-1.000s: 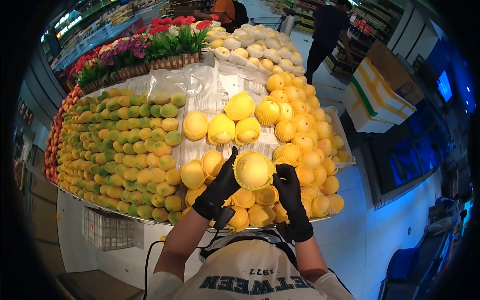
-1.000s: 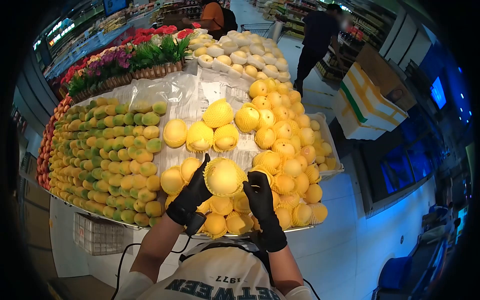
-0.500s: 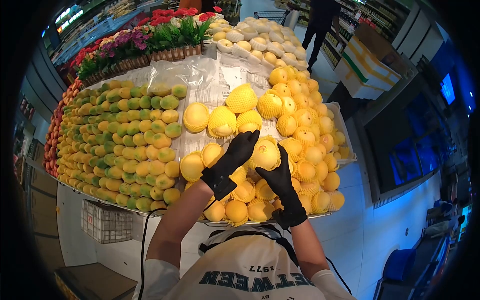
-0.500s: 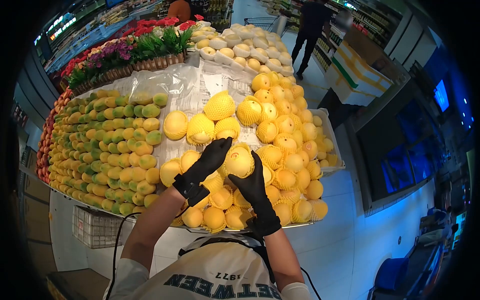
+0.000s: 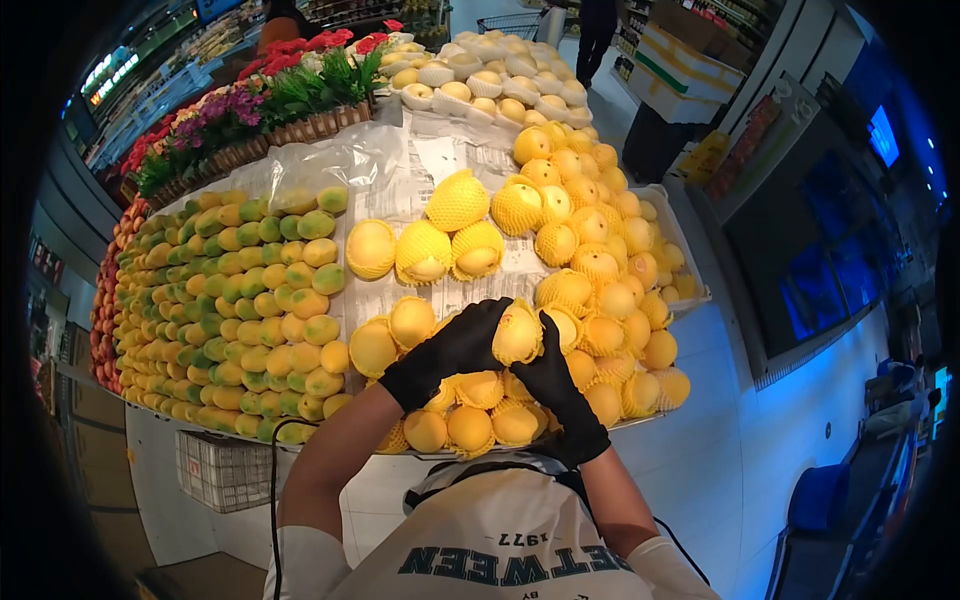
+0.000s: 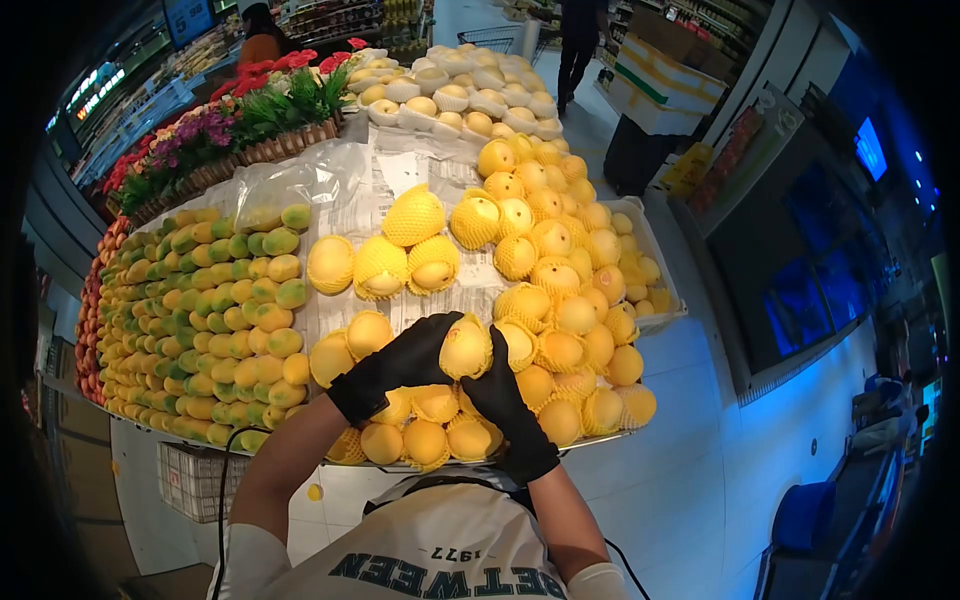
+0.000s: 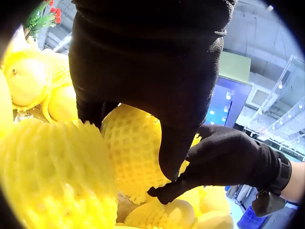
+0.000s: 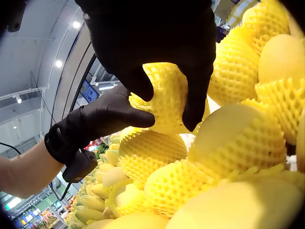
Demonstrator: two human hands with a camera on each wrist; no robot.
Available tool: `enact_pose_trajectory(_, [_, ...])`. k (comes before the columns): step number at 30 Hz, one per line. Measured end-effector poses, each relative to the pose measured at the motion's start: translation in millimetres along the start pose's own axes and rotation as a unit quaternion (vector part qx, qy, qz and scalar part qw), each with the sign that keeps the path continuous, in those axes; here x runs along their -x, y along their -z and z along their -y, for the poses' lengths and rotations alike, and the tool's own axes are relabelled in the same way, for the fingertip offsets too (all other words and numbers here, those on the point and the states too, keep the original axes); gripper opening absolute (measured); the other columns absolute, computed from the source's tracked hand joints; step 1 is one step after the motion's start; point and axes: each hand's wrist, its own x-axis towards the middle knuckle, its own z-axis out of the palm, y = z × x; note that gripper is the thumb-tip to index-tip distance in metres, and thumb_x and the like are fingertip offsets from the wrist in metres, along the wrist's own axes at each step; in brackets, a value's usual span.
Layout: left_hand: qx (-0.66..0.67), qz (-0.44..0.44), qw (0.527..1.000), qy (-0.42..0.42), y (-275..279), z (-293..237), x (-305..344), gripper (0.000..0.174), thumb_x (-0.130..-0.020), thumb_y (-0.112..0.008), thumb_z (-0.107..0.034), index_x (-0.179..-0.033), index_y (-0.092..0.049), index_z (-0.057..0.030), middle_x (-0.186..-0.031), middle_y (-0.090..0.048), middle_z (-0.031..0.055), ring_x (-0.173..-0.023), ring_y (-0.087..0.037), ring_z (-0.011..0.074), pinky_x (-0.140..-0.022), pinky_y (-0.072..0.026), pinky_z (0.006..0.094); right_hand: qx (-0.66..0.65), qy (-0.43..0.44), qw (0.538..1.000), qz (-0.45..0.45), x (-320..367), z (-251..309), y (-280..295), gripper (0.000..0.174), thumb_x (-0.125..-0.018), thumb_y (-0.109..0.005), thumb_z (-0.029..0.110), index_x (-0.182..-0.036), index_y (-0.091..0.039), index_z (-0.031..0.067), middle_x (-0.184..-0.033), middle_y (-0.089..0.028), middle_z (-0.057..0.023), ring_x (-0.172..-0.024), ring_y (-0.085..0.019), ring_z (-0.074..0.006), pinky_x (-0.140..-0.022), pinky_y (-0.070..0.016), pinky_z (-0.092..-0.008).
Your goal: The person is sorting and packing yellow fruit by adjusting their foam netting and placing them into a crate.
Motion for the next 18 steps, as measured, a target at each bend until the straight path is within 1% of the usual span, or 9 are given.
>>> enact_pose_trajectory(2, [-0.005,0.005,1.000,0.023,-11,3,0,0.067,-0.067,-0.083,-0.024,-0.122,-0.051,-0.0044,-0.108,-0.062,0.0190,-0.101,-0.060,0.0394,-0.085,-0.0493,0.0444,0.015,-0.014,1.000,-0.004,2,10,6,0.084,-0.080,-0.075,0.008,-0.145,-0.023,0.0006,-0.137,-0.043,-0.0217,-0.129,-0.045,-0.0304,-0.106,-0.0408,-0.0404])
enact_pose_trajectory(5, [-0.055,0.027,0.997,0.041,-13,1,2,0.072,-0.063,-0.084,-0.023,-0.124,-0.049,-0.0047,-0.107,-0.062,0.0191,-0.099,-0.060,0.0391,-0.083,-0.0490,0.0461,0.090,-0.016,0.994,0.060,5,25,19,0.076,-0.082,-0.074,0.008,-0.142,-0.030,0.0002,-0.133,-0.049,-0.0228,-0.125,-0.050,-0.0326,-0.104,-0.0424,-0.0414])
enact_pose_trajectory(8, [-0.143,0.069,0.986,0.054,-16,2,7,0.078,-0.059,-0.084,-0.021,-0.126,-0.047,-0.0056,-0.107,-0.062,0.0187,-0.098,-0.059,0.0389,-0.082,-0.0485,0.0462,0.149,0.085,0.984,0.050,9,10,19,0.065,-0.083,-0.070,0.003,-0.139,-0.037,0.0005,-0.133,-0.051,-0.0225,-0.123,-0.052,-0.0347,-0.103,-0.0425,-0.0419])
enact_pose_trajectory(11, [-0.181,0.088,0.977,0.066,-16,-4,6,0.083,-0.057,-0.085,-0.020,-0.129,-0.046,-0.0059,-0.108,-0.061,0.0184,-0.097,-0.059,0.0391,-0.082,-0.0481,0.0458,0.198,0.104,0.973,0.052,12,-22,34,0.065,-0.080,-0.067,-0.007,-0.139,-0.040,0.0040,-0.130,-0.053,-0.0174,-0.124,-0.051,-0.0292,-0.099,-0.0468,-0.0387])
enact_pose_trajectory(13, [-0.185,0.085,0.977,0.066,-12,-12,5,0.086,-0.056,-0.085,-0.020,-0.130,-0.045,-0.0055,-0.110,-0.060,0.0186,-0.098,-0.059,0.0392,-0.082,-0.0479,0.0460,0.168,0.055,0.984,-0.005,11,4,43,0.057,-0.079,-0.058,-0.010,-0.133,-0.047,0.0018,-0.130,-0.054,-0.0223,-0.122,-0.053,-0.0372,-0.103,-0.0424,-0.0404])
enact_pose_trajectory(14, [-0.186,0.080,0.977,0.062,-9,-14,5,0.087,-0.056,-0.085,-0.020,-0.132,-0.044,-0.0052,-0.112,-0.059,0.0188,-0.098,-0.059,0.0392,-0.083,-0.0478,0.0464,0.230,0.048,0.971,-0.047,11,26,53,0.056,-0.078,-0.058,-0.014,-0.130,-0.050,0.0026,-0.124,-0.057,-0.0168,-0.118,-0.056,-0.0261,-0.097,-0.0478,-0.0345])
enact_pose_trajectory(15, [-0.186,0.077,0.978,0.058,-9,-16,7,0.089,-0.056,-0.085,-0.021,-0.133,-0.043,-0.0048,-0.113,-0.059,0.0189,-0.099,-0.059,0.0391,-0.083,-0.0477,0.0468,0.218,0.040,0.973,-0.069,9,12,70,0.056,-0.076,-0.062,-0.013,-0.129,-0.051,0.0025,-0.123,-0.058,-0.0169,-0.114,-0.058,-0.0279,-0.094,-0.0490,-0.0358])
enact_pose_trajectory(17, [-0.170,0.028,0.985,0.015,-21,-11,10,0.091,-0.056,-0.085,-0.022,-0.135,-0.042,-0.0040,-0.115,-0.057,0.0196,-0.099,-0.059,0.0395,-0.084,-0.0481,0.0468,0.256,0.068,0.958,-0.108,5,41,86,0.057,-0.073,-0.068,-0.011,-0.126,-0.053,0.0024,-0.125,-0.058,-0.0170,-0.112,-0.058,-0.0329,-0.093,-0.0489,-0.0392])
enact_pose_trajectory(18, [-0.163,0.004,0.987,-0.009,-24,-10,10,0.092,-0.057,-0.085,-0.023,-0.136,-0.041,-0.0036,-0.116,-0.057,0.0200,-0.099,-0.059,0.0397,-0.084,-0.0482,0.0468,0.363,0.134,0.919,-0.079,0,47,95,0.065,-0.068,-0.077,-0.002,-0.129,-0.054,0.0074,-0.130,-0.055,-0.0164,-0.114,-0.056,-0.0347,-0.093,-0.0476,-0.0422])
